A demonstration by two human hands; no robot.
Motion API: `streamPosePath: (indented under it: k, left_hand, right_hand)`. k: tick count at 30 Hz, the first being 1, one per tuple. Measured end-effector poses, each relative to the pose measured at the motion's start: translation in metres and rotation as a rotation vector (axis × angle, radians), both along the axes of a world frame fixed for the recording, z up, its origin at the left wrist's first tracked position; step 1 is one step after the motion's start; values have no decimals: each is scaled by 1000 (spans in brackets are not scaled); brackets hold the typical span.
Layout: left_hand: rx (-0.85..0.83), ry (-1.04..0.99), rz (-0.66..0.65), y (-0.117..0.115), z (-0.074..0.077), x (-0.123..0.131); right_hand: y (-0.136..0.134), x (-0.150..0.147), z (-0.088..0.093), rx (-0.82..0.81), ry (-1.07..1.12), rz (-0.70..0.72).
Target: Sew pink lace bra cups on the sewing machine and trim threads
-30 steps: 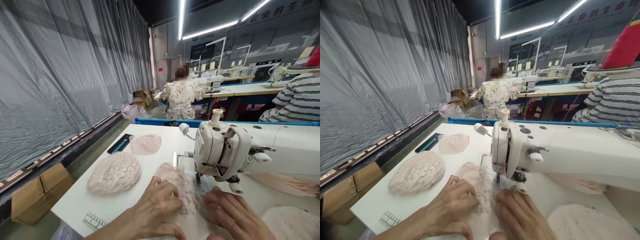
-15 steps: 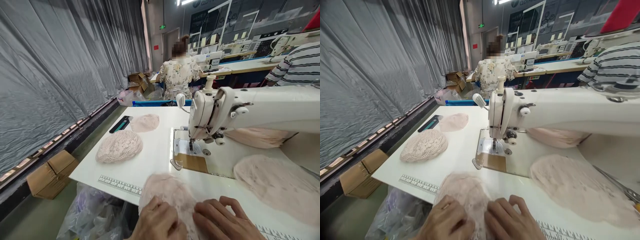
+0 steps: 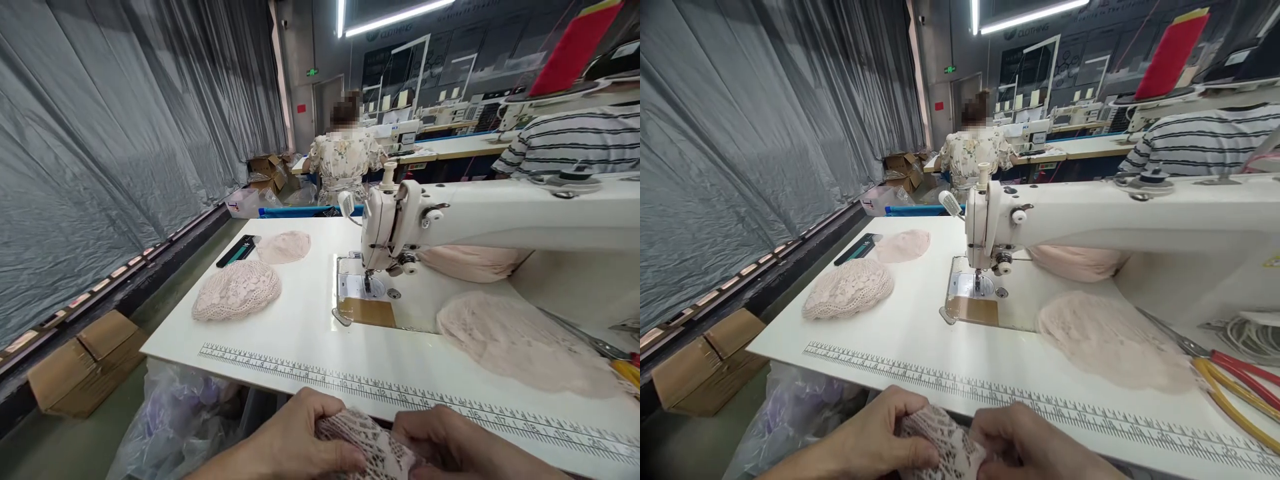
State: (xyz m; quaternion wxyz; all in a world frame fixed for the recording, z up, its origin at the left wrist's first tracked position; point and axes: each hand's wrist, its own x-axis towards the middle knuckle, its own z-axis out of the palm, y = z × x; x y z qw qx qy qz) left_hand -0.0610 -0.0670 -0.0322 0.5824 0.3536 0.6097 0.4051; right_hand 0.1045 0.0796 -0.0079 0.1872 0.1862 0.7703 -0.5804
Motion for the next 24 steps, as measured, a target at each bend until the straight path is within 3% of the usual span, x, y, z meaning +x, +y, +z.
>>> streamPosePath:
  k: [3,11,17,21,24]
  left_hand:
    - [-8,54,55,2,3,-3]
    - [9,106,67,4,13,-13]
    - [-3,125,56,6,11,-20]
    - [94,431,33,22,34,-37]
    - [134,593,-103,58,64,-62]
  right_hand:
    - [-1,2,-7,-91,37,-81]
    - [7,-6,-18,64,100,-101]
    - [10,-14,-12,144,93,-118]
    - [12,-25,-4,159,137,-107]
    - [22,-47,-3,229,211,-53]
